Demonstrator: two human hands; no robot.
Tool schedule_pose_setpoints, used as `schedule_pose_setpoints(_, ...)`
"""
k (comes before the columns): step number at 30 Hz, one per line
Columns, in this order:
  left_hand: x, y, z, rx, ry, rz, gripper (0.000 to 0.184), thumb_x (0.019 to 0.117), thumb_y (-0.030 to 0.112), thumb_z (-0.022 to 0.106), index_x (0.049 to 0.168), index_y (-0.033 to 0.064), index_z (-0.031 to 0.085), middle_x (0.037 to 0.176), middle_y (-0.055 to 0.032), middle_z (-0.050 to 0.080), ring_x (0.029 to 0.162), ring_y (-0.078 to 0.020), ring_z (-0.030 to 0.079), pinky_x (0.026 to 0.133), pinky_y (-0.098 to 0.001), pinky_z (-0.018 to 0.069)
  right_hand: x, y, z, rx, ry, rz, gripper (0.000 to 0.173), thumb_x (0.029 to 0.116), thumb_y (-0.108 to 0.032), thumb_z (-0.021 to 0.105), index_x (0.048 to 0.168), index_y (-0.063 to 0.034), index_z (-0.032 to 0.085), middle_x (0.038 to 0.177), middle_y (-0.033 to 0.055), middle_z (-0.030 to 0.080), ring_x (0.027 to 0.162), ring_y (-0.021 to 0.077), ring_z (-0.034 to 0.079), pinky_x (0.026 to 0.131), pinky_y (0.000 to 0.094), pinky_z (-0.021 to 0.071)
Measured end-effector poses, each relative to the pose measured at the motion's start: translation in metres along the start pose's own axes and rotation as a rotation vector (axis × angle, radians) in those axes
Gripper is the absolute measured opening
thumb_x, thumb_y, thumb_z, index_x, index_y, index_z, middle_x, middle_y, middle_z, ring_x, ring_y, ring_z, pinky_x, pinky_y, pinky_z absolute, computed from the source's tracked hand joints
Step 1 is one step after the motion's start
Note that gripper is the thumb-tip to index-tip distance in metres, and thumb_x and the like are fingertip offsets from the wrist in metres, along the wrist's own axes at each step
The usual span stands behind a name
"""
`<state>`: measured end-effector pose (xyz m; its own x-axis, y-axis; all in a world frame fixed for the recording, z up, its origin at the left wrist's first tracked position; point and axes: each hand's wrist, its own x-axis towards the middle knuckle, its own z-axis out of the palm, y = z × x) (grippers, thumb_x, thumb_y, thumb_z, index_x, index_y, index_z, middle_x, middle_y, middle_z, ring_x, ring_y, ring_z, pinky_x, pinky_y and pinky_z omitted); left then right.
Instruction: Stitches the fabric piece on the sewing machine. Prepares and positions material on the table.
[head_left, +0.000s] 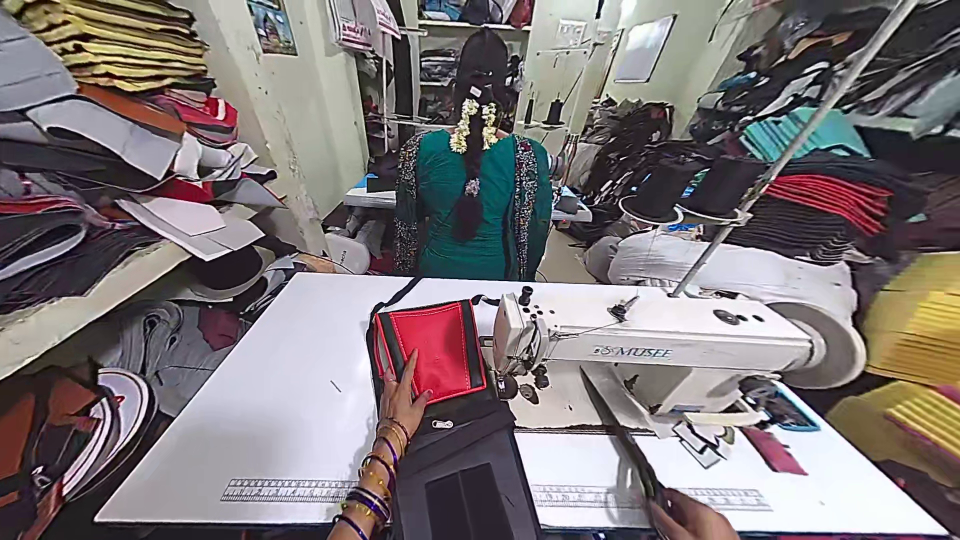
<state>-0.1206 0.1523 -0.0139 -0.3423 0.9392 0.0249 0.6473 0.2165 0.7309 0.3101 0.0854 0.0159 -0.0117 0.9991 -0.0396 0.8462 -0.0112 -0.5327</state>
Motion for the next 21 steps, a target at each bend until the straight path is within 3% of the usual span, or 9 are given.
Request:
schedule_pose_setpoints(2,0.023,-0.003,-0.001,0.090,0.035,-0.022,0.080,0.0939,0.019,0.072,0.162,0.0198,0.030,0.158,-0.0426,0.019,0.135,-0.0590,0.042,0.108,-0.0608,0.0410,0.030,0.002,0.006,-0.163,0.085,0.016,0.033,0.0921,-0.021,0.070,0.094,0.0122,0.070,0.082,0.0332,0.067,0.083,0.0529,0.067,0.075,0.0689,0.0472)
schedule_pose_setpoints(7,0.100,-0.023,-0.049,-0.119,0.117,-0.001,0.073,0.0965,0.009,0.067,0.158,-0.0011,0.030,0.157,-0.0382,0.030,0.146,-0.0502,0.034,0.121,-0.0529,0.0285,0.067,-0.034,0.009,-0.348,0.082,0.068,0.037,0.0956,-0.024,0.071,0.099,0.0126,0.070,0.105,0.0364,0.067,0.104,0.0529,0.065,0.085,0.0662,0.0477)
schedule_pose_setpoints(9,0.092,-0.007,-0.077,-0.396,0.172,0.053,0.061,0.1012,0.006,0.058,0.155,-0.0060,0.032,0.158,-0.0314,0.033,0.135,-0.0365,0.050,0.108,-0.0430,0.0440,0.062,-0.054,0.018,-0.172,0.184,-0.159,0.030,0.0920,-0.015,0.073,0.102,0.0135,0.071,0.105,0.0379,0.066,0.102,0.0549,0.065,0.086,0.0683,0.0485)
schedule_pose_setpoints(10,0.071,0.010,-0.088,-0.542,0.169,0.024,0.059,0.1039,0.007,0.055,0.156,-0.0032,0.031,0.159,-0.0268,0.033,0.122,-0.0264,0.057,0.093,-0.0348,0.0497,0.059,-0.066,0.030,-0.027,0.218,-0.291,0.028,0.0910,-0.013,0.071,0.103,0.0125,0.072,0.100,0.0347,0.068,0.094,0.0513,0.068,0.081,0.0665,0.0516)
schedule_pose_setpoints(12,0.014,0.034,-0.098,-0.701,0.140,0.004,0.059,0.1035,0.007,0.054,0.158,0.0004,0.030,0.160,-0.0214,0.033,0.109,-0.0160,0.060,0.082,-0.0278,0.0513,0.054,-0.104,0.055,0.360,0.063,-0.344,0.029,0.0994,-0.016,0.059,0.111,0.0076,0.072,0.097,0.0179,0.074,0.083,0.0274,0.073,0.074,0.0450,0.0587)
schedule_pose_setpoints(14,-0.044,0.034,-0.088,-0.684,0.148,0.046,0.063,0.0979,0.006,0.059,0.156,-0.0008,0.035,0.160,-0.0192,0.036,0.111,-0.0110,0.062,0.082,-0.0251,0.0536,0.056,-0.141,0.081,0.889,-0.275,-0.207,0.038,0.1094,-0.019,0.035,0.122,0.0048,0.062,0.091,0.0038,0.074,0.070,0.0086,0.070,0.061,0.0250,0.0579)
schedule_pose_setpoints(16,-0.090,0.019,-0.066,-0.636,0.169,0.064,0.069,0.0883,0.007,0.065,0.153,-0.0029,0.041,0.160,-0.0217,0.037,0.132,-0.0193,0.056,0.099,-0.0321,0.0523,0.059,-0.166,0.100,1.209,-0.513,-0.115,0.048,0.1112,-0.030,0.021,0.126,-0.0010,0.056,0.086,0.0025,0.074,0.061,0.0087,0.069,0.053,0.0230,0.0565)
schedule_pose_setpoints(18,-0.120,-0.001,-0.047,-0.622,0.182,0.034,0.072,0.0820,0.005,0.067,0.150,-0.0049,0.045,0.158,-0.0266,0.035,0.136,-0.0252,0.050,0.102,-0.0330,0.0496,0.055,-0.180,0.114,1.282,-0.522,-0.072,0.028,0.1091,-0.019,0.038,0.107,-0.0032,0.061,0.073,0.0009,0.070,0.050,0.0061,0.062,0.045,0.0202,0.0518)
schedule_pose_setpoints(21,-0.140,-0.023,-0.039,-0.635,0.166,-0.048,0.068,0.0823,-0.001,0.067,0.147,-0.0070,0.047,0.158,-0.0283,0.036,0.140,-0.0286,0.047,0.108,-0.0345,0.0464,0.041,-0.177,0.130,1.071,-0.453,-0.093,0.008,0.0954,-0.002,0.064,0.103,-0.0007,0.063,0.065,-0.0021,0.066,0.045,0.0022,0.056,0.041,0.0179,0.0467)
